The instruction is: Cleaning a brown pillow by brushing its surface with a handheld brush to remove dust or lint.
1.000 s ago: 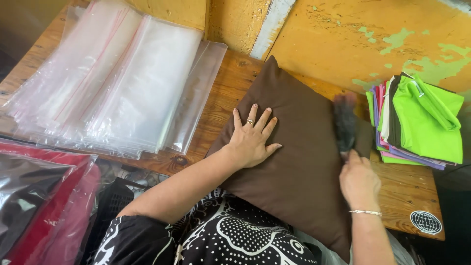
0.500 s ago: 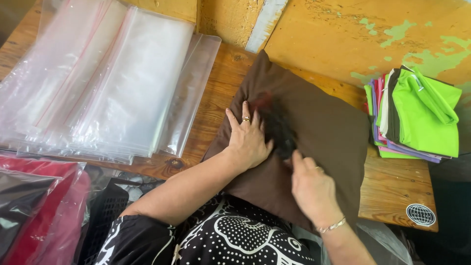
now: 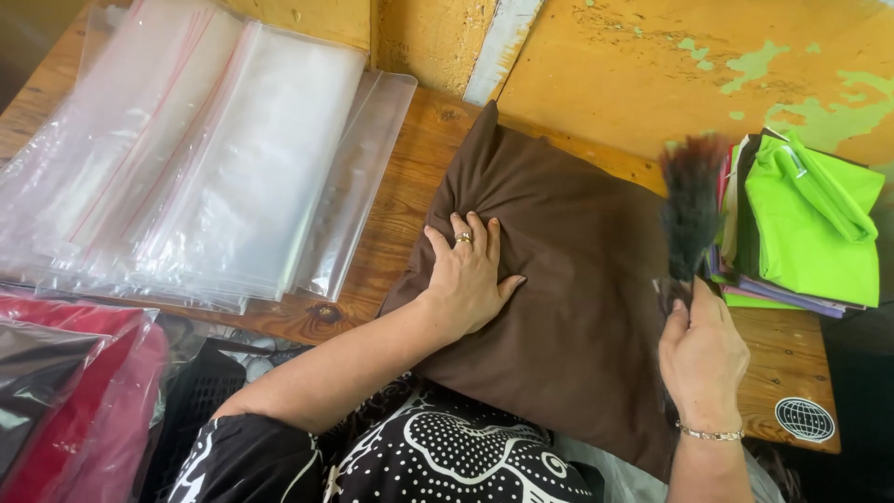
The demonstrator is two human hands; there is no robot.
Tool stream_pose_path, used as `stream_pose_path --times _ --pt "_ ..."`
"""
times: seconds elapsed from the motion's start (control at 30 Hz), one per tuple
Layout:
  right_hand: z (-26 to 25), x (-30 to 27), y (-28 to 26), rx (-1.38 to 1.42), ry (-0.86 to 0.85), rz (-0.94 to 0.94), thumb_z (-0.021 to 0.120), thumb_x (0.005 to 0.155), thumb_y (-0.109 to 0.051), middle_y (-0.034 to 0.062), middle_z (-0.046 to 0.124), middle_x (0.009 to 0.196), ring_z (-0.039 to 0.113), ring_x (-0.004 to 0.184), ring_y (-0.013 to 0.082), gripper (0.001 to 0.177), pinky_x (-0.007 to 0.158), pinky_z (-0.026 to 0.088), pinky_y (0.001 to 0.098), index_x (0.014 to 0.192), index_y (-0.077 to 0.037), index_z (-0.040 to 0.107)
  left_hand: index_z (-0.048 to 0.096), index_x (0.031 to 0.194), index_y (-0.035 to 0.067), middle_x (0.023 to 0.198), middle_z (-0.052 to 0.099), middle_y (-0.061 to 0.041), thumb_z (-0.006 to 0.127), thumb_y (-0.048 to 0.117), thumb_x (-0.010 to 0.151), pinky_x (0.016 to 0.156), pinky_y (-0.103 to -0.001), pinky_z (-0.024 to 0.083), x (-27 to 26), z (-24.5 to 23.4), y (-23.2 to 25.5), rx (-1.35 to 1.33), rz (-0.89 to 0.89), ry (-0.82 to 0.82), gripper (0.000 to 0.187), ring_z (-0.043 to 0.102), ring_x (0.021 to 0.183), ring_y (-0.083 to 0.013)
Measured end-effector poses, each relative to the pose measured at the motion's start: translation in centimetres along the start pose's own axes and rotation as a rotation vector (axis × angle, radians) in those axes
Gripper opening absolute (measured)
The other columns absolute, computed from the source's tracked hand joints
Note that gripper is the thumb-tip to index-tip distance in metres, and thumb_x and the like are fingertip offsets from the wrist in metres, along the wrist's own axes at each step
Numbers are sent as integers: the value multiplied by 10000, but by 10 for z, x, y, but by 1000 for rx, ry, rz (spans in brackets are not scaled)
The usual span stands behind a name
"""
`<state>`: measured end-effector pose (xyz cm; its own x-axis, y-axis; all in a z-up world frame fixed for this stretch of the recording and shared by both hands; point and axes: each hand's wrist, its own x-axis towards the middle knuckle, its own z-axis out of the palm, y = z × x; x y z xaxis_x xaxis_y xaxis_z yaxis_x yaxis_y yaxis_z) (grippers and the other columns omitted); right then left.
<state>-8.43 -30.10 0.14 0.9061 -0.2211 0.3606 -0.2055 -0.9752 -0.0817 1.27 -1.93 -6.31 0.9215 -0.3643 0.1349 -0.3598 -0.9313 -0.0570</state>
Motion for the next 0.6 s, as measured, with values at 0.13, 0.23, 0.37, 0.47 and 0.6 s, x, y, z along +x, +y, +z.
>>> stream_pose_path --times 0.13,0.23,0.37,0.47,0.6 --pt "9 32 10 72 -108 -61 514 1004 -143 188 677 1234 607 1166 441 411 883 480 601 1386 -14 594 433 1477 -8 1479 429 -279 421 739 954 1095 -749 237 21 -26 -22 -194 59 -158 911 354 1400 -515" --pt "42 66 47 284 -135 15 582 909 -121 277 619 1140 588 1080 450 341 986 445 503 1199 23 689 650 1225 75 1426 437 -225 566 691 910 1069 -677 310 40 -50 -41 -326 62 -170 697 307 1430 -542" --pt "62 84 55 213 -269 377 735 881 -486 318 634 1186 612 1074 510 674 921 475 534 1227 82 633 457 1337 -8 1298 508 -190 645 765 855 930 -467 494 81 -38 -52 -459 -210 -151 930 573 1122 -377" --pt "75 91 59 383 -269 379 793 875 -400 218 701 1128 655 1019 367 602 884 500 435 1202 82 644 461 1299 1 1210 608 -121 725 742 786 882 -416 527 93 -44 -55 -610 -293 -358 939 630 1095 -320" --pt "49 97 55 652 -74 283 796 926 -166 77 737 1093 662 952 143 308 842 526 280 1188 -27 716 574 930 101 987 651 -56 679 415 842 681 -414 522 100 -55 -55 -842 -192 -392 342 635 886 -279"
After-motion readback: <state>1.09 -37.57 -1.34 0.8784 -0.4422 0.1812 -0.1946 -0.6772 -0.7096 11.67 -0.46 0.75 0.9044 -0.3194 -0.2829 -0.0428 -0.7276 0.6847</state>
